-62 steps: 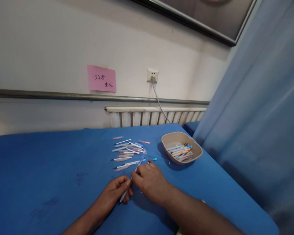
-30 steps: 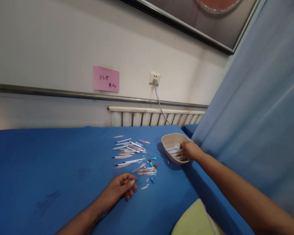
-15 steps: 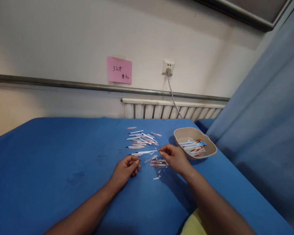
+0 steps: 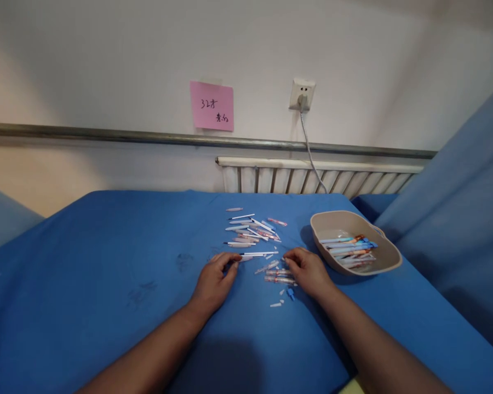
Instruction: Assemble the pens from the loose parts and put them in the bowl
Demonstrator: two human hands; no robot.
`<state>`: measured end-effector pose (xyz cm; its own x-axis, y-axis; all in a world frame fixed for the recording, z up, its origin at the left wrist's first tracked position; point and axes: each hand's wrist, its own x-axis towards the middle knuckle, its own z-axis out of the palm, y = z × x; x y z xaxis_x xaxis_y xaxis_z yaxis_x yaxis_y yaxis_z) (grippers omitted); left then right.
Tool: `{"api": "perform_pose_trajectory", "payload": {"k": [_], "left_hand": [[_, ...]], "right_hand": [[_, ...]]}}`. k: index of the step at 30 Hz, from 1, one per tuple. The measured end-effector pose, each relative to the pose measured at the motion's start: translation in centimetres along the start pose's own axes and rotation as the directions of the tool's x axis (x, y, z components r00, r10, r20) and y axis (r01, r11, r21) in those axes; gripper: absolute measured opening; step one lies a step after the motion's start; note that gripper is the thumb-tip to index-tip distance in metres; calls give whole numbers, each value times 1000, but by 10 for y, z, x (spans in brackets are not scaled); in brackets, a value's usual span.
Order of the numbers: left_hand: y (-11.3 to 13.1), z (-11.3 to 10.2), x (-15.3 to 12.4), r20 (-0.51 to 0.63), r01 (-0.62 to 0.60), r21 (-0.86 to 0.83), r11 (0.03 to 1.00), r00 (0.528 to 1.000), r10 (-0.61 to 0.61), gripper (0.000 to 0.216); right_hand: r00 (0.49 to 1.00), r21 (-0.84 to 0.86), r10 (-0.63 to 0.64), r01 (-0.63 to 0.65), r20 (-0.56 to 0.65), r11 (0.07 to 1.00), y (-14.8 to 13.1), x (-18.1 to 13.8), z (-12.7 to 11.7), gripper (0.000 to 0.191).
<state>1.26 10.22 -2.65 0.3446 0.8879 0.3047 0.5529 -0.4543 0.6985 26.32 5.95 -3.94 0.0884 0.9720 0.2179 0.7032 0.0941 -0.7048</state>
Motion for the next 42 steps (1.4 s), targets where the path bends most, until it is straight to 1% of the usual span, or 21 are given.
{"api": "perform_pose_trajectory", "payload": {"k": [2,5,8,12,16,21,27,30,37,40,42], "left_hand": [[-1,-1,1,-8,-52,55,997,999,52,19],[-1,0,0,27,-123,78,989,992,121,19],[-1,1,-1,60,-168,93,981,985,163,18],[-2,2,1,51,-186,153,971,982,180,20],[-4,3,2,23,-155,207,966,988,154,23],[-5,3,2,53,-112,264,958,993,101,24],[-3,1,2,83,-115,341,933,992,92,24],[0,-1,3,118,-107,369,923,991,68,22],[5,-5,4,153,-176,289,941,979,136,10],[3,-4,2,181,-130,261,956,980,84,14],[-1,-2,2,149,-78,234,969,988,43,18]], "right_hand": [[998,61,49,-46,-41,997,6,2,0,17],[993,134,102,-93,-61,987,14,5,0,19],[990,149,122,-111,-68,983,22,7,1,20],[992,149,122,-114,-44,982,28,7,1,22],[998,145,66,-65,0,987,21,1,2,20],[998,119,-34,27,61,993,7,-2,4,15],[999,71,-35,35,8,997,9,3,5,20],[998,50,-56,55,11,997,9,3,5,19],[995,-5,-102,102,-11,995,2,6,2,17],[983,-68,-183,183,13,981,-7,6,8,19],[967,-126,-246,253,71,959,-17,6,14,22]]}}
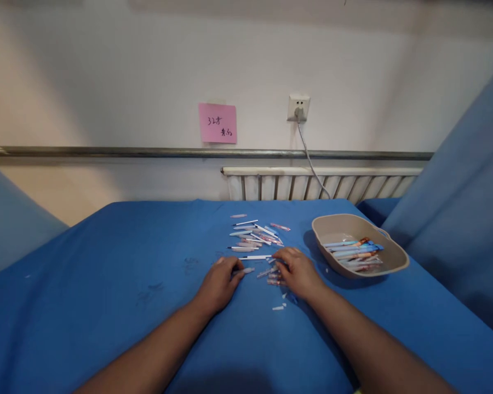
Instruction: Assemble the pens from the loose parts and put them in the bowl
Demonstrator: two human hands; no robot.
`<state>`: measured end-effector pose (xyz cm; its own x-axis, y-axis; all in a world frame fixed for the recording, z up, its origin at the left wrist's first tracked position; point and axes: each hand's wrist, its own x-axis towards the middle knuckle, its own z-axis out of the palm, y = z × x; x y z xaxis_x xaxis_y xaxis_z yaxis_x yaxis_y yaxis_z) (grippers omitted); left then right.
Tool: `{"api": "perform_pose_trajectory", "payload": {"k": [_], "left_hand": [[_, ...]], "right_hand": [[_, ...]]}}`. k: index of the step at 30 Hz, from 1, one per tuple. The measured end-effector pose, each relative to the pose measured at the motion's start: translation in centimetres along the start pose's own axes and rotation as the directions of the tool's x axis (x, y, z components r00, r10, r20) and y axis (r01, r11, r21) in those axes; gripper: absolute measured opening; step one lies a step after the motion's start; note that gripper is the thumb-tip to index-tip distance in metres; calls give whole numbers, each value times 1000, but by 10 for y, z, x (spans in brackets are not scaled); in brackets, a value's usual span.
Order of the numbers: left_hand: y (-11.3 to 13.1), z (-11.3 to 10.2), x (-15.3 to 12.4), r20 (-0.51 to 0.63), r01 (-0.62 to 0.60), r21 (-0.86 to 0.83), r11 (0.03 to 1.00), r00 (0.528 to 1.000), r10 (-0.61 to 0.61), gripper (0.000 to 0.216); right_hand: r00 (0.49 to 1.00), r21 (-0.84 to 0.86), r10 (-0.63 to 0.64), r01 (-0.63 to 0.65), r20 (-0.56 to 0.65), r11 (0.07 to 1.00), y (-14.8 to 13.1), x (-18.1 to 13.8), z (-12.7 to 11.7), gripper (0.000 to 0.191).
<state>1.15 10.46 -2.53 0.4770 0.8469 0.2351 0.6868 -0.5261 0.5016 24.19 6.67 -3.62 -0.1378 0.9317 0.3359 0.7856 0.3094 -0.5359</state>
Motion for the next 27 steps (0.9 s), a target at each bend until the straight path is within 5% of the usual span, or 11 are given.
{"api": "perform_pose_trajectory", "payload": {"k": [9,19,27], "left_hand": [[-10,-5,1,-199,64,-188,980,975,-101,26],[-17,4,-7,-75,147,-540,829,972,-221,22],[-8,2,-7,-70,88,-456,886,988,-134,13]], "right_hand": [[975,-274,-47,107,216,956,-32,33,9,21],[920,-369,30,126,390,921,-37,53,7,20],[819,-425,229,19,525,905,-44,71,8,16]]}}
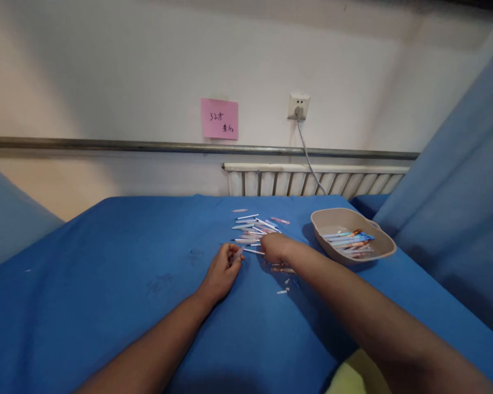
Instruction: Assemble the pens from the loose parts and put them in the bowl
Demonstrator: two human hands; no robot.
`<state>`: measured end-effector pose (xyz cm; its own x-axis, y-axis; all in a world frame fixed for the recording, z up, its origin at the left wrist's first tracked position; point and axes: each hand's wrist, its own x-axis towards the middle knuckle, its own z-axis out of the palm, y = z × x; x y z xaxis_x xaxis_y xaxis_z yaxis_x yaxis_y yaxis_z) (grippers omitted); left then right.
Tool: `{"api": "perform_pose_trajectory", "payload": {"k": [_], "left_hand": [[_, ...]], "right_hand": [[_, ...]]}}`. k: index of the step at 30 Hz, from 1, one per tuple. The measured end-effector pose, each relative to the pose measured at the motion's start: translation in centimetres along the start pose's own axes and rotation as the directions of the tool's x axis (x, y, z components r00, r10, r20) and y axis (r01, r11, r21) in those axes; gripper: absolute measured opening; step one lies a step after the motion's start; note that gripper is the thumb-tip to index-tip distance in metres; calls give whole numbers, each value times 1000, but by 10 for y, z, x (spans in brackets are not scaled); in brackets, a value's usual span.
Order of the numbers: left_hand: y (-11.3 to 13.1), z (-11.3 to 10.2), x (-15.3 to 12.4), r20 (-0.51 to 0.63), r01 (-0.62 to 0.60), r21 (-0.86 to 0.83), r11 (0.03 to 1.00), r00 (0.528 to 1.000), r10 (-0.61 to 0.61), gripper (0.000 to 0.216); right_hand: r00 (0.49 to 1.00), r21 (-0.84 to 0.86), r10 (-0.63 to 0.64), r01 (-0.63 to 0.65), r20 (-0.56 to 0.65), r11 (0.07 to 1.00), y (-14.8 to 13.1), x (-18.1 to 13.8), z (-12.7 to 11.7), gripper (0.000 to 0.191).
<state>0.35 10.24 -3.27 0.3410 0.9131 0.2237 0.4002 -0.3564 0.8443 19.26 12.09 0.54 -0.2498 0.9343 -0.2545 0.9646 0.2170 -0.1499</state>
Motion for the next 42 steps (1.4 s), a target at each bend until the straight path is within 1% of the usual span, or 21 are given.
{"api": "perform_pose_trajectory", "payload": {"k": [3,6,9,11,12,14,17,19,20,22,24,27,31,33,37,40,42], "left_hand": [[2,1,0,16,-32,18,999,999,32,11],[4,2,-1,27,-58,28,998,998,57,10],[9,-2,-3,30,-70,47,996,997,68,13],[14,-4,-5,22,-75,67,995,997,74,15],[17,-4,-7,19,-76,71,995,997,75,16],[24,0,-12,31,-62,55,997,998,61,19],[35,13,-23,159,29,-9,1000,987,-27,25],[42,23,-30,224,66,-61,996,973,-51,25],[44,27,-33,259,79,-86,993,964,-54,25],[47,32,-35,304,121,-146,982,950,-72,24],[47,33,-35,306,188,-178,966,944,-127,23],[46,32,-33,298,287,-175,942,927,-227,25],[49,32,-31,358,389,-235,891,887,-293,23],[50,33,-30,359,417,-277,866,881,-310,20],[47,33,-28,344,439,-264,859,875,-342,19],[43,29,-24,261,408,-269,872,903,-342,23],[39,25,-20,195,391,-286,875,918,-346,27]], "right_hand": [[999,20,22,-22,34,1000,-2,-3,5,27],[999,72,31,-30,-9,997,-3,-7,8,30],[991,154,46,-27,-122,988,-2,-13,4,20],[971,224,67,-15,-228,974,1,-22,0,10],[957,263,82,-6,-278,965,2,-28,0,9],[930,343,111,17,-350,939,4,-44,6,13],[911,434,142,45,-388,900,0,-71,29,13],[907,473,138,74,-398,878,-4,-85,47,9],[898,530,138,117,-417,840,-6,-90,53,8],[896,562,93,189,-435,805,-10,-98,61,10],[896,551,47,229,-441,802,-11,-102,62,12],[907,528,3,243,-421,814,-11,-105,58,12],[926,580,16,222,-376,784,-10,-104,55,13],[927,616,36,219,-373,757,-9,-103,56,12],[920,668,36,256,-391,699,-6,-100,60,8],[907,671,27,292,-421,682,0,-98,60,10],[890,669,58,295,-452,683,6,-95,58,14]]}}
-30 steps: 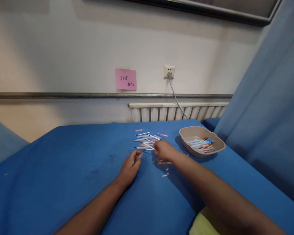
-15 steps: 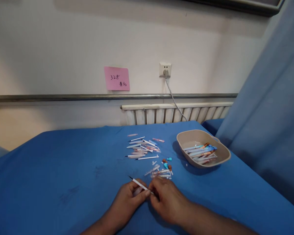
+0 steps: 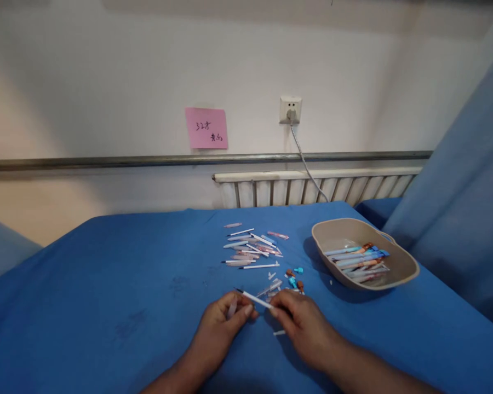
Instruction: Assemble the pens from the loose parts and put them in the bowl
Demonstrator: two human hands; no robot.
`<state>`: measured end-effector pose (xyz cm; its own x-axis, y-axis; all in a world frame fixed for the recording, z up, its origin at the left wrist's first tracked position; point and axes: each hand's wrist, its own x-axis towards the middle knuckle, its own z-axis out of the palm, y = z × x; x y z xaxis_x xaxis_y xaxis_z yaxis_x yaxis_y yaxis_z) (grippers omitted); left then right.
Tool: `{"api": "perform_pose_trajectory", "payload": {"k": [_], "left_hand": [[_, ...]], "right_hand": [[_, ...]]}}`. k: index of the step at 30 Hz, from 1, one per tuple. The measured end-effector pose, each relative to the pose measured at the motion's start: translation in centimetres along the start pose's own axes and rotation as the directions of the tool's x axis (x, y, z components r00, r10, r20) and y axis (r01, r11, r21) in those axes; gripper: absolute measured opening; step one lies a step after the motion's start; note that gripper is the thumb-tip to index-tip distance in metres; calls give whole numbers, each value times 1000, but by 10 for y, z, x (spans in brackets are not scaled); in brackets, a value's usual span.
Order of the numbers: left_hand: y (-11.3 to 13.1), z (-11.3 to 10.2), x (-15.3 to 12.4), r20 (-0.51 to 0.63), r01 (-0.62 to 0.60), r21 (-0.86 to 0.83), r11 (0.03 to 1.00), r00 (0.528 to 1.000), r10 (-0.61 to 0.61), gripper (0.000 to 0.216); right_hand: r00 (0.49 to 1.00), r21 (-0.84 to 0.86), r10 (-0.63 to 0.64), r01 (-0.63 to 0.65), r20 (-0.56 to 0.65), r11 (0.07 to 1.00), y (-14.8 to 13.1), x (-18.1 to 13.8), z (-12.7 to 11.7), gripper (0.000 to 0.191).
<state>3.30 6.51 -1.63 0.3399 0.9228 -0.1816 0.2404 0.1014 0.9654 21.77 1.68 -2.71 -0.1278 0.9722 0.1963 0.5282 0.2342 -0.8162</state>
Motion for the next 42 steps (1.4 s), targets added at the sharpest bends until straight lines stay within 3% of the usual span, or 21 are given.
{"api": "perform_pose_trajectory", "payload": {"k": [3,7,12,19,22,25,28,32,36,42], "left_hand": [[-1,-10,6,-130,9,-121,993,991,-25,36],[-1,-16,9,-127,-17,-258,966,992,-16,37],[2,-12,6,-92,-18,-231,973,996,-3,32],[1,-10,5,-84,-17,-174,985,996,2,30],[-1,-9,4,-63,-66,-92,994,996,61,28],[-1,-7,2,-15,-107,-15,994,994,106,26],[1,-6,-1,0,-106,24,994,994,106,25],[5,-6,-3,28,-110,43,993,994,109,25],[7,-6,-4,29,-97,-17,995,995,97,28],[9,-5,-6,77,29,-164,986,997,-16,39]], "right_hand": [[995,21,-10,12,-103,1000,7,6,-7,21],[984,103,18,0,-176,995,19,9,-10,29],[978,113,59,-37,-198,993,27,7,-9,30],[983,90,-19,36,-181,995,24,9,-10,28],[985,62,-67,78,-158,995,21,7,-9,27],[994,34,-23,26,-103,999,15,2,-8,26],[999,24,15,-15,-35,1000,9,-2,-6,27],[998,4,-46,46,44,999,3,-5,-6,24],[988,-1,-93,94,121,996,-4,-8,-8,20],[928,24,-212,215,306,976,-16,-15,-13,44]]}}
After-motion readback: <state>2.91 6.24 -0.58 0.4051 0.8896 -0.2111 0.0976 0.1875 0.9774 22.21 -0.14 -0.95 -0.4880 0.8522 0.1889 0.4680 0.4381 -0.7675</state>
